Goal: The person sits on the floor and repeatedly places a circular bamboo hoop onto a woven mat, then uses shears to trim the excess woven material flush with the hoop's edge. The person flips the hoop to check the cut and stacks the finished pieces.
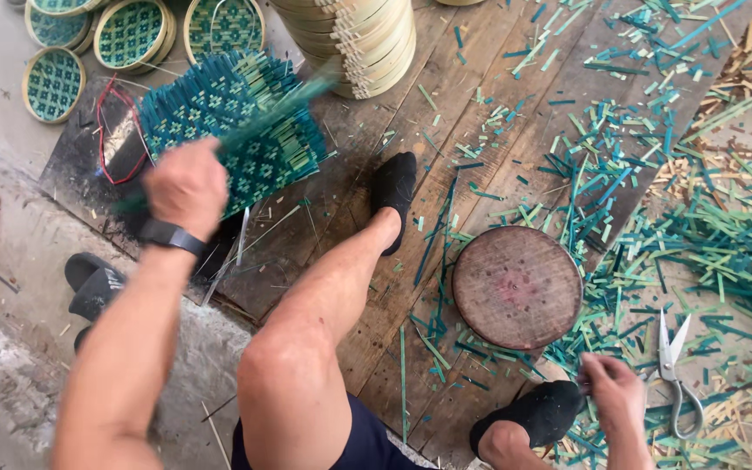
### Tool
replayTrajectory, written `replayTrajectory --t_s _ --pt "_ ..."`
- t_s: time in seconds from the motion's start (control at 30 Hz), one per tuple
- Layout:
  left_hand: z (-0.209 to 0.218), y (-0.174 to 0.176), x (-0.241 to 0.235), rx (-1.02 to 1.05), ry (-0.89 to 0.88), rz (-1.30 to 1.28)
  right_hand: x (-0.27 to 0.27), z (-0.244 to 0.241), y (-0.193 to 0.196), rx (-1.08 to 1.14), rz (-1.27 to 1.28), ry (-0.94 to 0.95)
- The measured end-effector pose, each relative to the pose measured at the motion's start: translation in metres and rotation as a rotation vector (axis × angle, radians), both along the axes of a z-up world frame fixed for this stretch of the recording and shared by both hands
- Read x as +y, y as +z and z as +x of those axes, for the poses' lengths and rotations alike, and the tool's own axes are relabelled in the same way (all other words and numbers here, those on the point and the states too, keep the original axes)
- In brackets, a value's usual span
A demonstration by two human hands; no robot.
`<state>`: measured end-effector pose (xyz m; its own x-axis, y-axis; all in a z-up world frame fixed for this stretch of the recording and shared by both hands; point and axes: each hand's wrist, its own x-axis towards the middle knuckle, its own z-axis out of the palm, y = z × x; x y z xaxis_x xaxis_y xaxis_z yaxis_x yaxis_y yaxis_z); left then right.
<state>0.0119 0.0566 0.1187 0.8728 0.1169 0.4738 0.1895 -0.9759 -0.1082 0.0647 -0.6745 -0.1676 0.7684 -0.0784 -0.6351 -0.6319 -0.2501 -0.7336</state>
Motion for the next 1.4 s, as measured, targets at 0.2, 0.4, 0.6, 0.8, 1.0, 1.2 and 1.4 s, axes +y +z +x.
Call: replayTrajectory --t_s 0.2,0.4,0.6,0.8,1.0,1.2,1.4 --pt "0.007 0.102 0.075 -0.136 0.071 0.079 -0.037 -0.016 -0.013 -0.131 0.079 -0.292" --pt "-0.041 0.124 0.073 -0.147 0.098 0.226 -0.013 -0.042 -0.022 -0.018 0.090 -0.301" --pt "-0.074 -0.016 -0.038 0.154 0.022 -0.235 -0.004 -0.043 -0.010 -0.027 0.021 -0.226" --pt "-0.068 -0.153 -0.044 0.527 0.407 -0.347 -0.019 -0.037 0.035 -0.278 -0.743 0.164" --pt "-0.056 -0.220 -0.037 0.636 0.573 -0.270 -0.046 -0.043 0.039 -0.314 -0.812 0.147" --pt "-0.059 -0.206 -0.035 0.679 0.514 -0.415 -0.040 -0.084 0.019 -0.437 -0.510 0.117" --pt "-0.078 -0.106 -0.031 0.075 0.048 -0.307 -0.028 -0.094 0.017 -0.304 -0.504 0.141"
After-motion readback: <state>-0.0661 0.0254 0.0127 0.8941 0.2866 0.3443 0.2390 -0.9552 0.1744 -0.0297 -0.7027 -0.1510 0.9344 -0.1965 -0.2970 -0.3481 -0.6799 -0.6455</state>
